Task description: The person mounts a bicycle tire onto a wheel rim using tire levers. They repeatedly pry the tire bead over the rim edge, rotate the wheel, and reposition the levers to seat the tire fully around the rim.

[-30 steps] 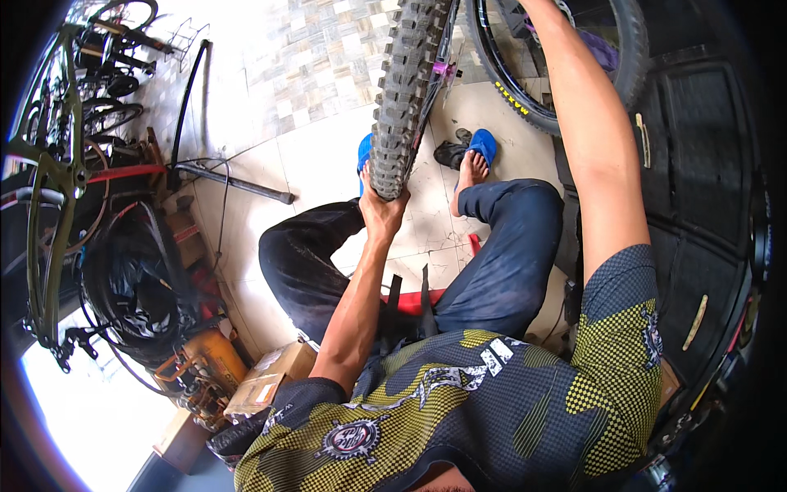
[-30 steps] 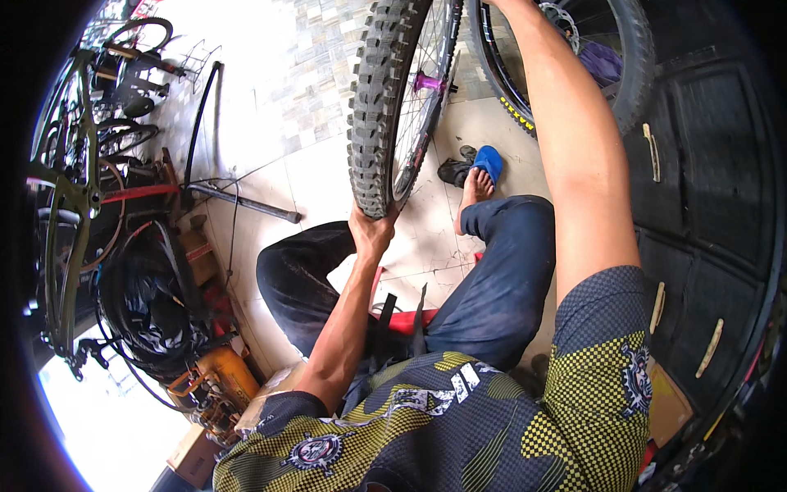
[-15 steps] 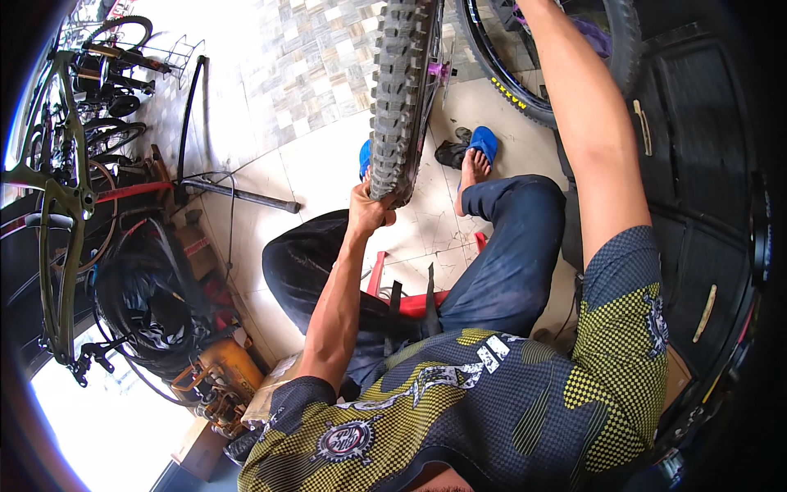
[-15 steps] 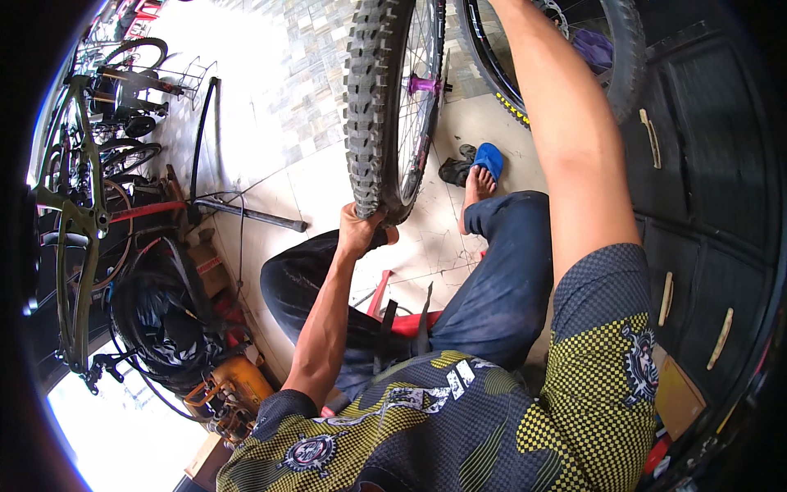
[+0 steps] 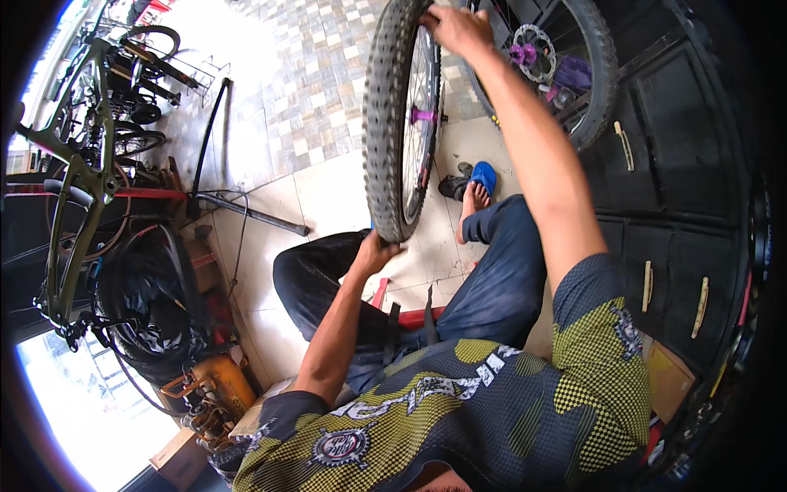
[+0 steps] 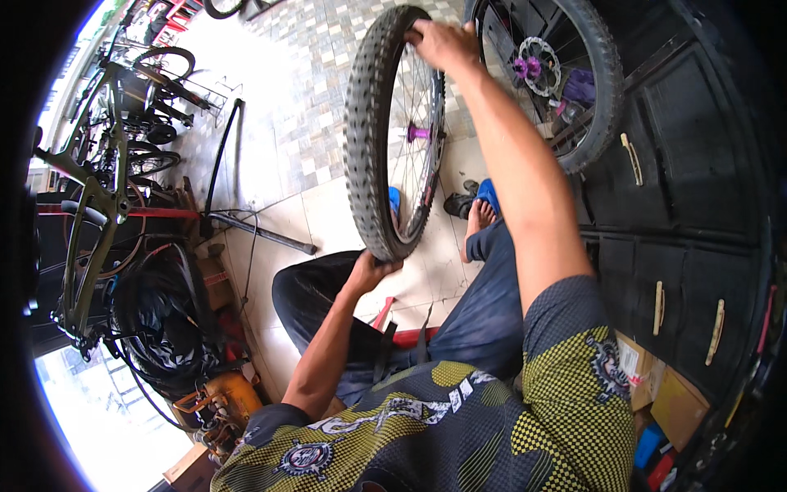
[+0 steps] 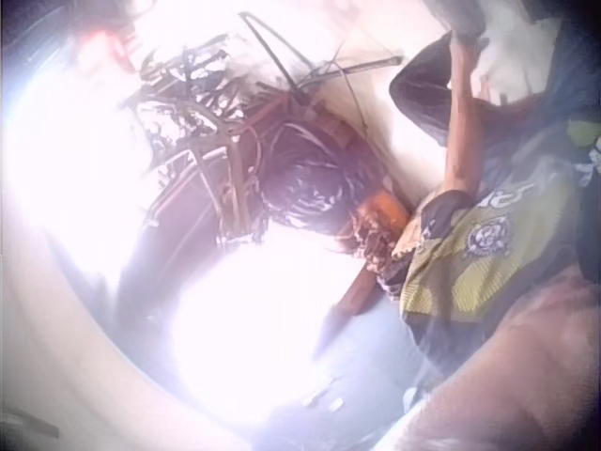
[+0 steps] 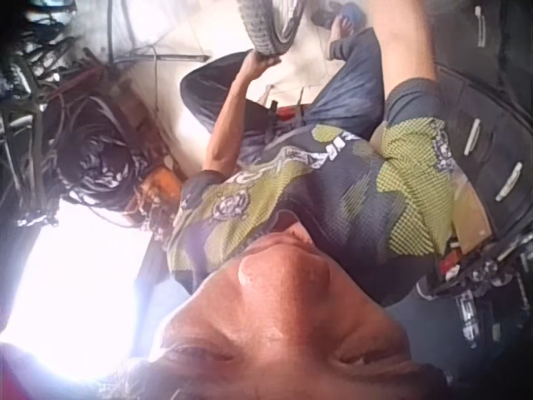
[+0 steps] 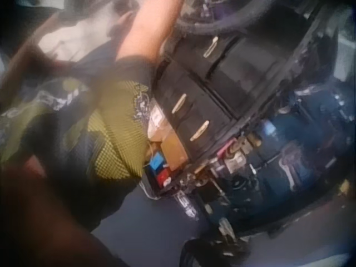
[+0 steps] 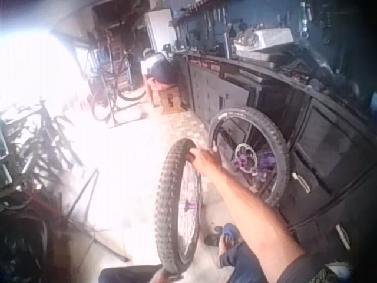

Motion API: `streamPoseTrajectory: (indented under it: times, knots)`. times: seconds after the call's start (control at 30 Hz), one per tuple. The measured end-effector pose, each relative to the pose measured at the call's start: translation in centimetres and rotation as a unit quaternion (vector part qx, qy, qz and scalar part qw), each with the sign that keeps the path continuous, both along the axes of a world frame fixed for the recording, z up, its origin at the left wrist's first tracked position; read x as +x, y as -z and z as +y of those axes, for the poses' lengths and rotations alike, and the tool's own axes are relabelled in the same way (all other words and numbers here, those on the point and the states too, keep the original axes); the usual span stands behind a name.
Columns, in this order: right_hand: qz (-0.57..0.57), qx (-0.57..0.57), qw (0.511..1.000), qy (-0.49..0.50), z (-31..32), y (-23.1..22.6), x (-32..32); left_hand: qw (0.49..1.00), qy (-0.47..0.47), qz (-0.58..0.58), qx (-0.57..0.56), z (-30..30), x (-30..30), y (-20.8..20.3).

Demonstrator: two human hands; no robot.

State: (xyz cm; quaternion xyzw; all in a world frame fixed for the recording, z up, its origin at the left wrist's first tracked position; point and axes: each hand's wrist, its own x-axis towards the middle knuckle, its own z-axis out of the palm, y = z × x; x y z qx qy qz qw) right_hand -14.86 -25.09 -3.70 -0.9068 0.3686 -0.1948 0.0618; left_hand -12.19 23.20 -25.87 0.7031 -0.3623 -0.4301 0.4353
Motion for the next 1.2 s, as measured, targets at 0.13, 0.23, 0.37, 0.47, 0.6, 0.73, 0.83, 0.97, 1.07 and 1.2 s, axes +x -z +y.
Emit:
streamPoseTrajectory:
  times: [0.13, 0.23, 0.37, 0.47, 0.6, 0.73, 0.83, 0.97, 1.07, 1.2]
  knots:
    - [0.040, 0.027, 0.998, -0.026, 4.4, 1.1, -2.3, 0.972, -0.037, 0.062, 0.225, -1.5, 3.6, -8.9]
    - [0.001, 0.006, 0.999, -0.033, 9.6, 0.8, -1.8, 0.982, -0.181, 0.052, -0.018, -7.7, 4.6, -21.2]
    - [-0.026, 0.022, 0.998, -0.057, 14.8, -1.6, -0.8, 0.922, -0.149, -0.353, 0.050, -11.8, 2.7, -22.9]
    - [-0.031, -0.006, 0.997, -0.070, 15.0, -0.5, -1.3, 0.907, -0.215, -0.361, 0.021, -11.5, 1.4, -22.2]
    - [-0.054, -0.008, 0.995, -0.089, 15.4, 0.1, -2.7, 0.949, -0.186, -0.249, -0.060, -9.2, 2.6, -20.7]
    - [-0.022, -0.015, 0.993, -0.118, 15.0, -1.1, -3.8, 0.974, -0.175, -0.110, -0.092, -8.3, 2.3, -19.9]
    - [0.009, 0.017, 0.991, -0.133, 14.1, -1.9, -5.1, 0.980, -0.166, -0.001, -0.106, -8.2, 1.6, -19.9]
    - [0.033, 0.061, 0.986, -0.153, 13.2, -2.9, -6.8, 0.978, -0.160, 0.079, -0.111, -8.0, 0.5, -18.7]
    - [0.052, 0.075, 0.983, -0.157, 13.4, -3.1, -7.4, 0.970, -0.159, 0.146, -0.110, -7.5, 0.1, -17.6]
    - [-0.006, 0.184, 0.968, -0.173, 14.8, -1.8, -8.7, 0.956, -0.161, 0.211, -0.129, -6.4, -0.9, -16.3]
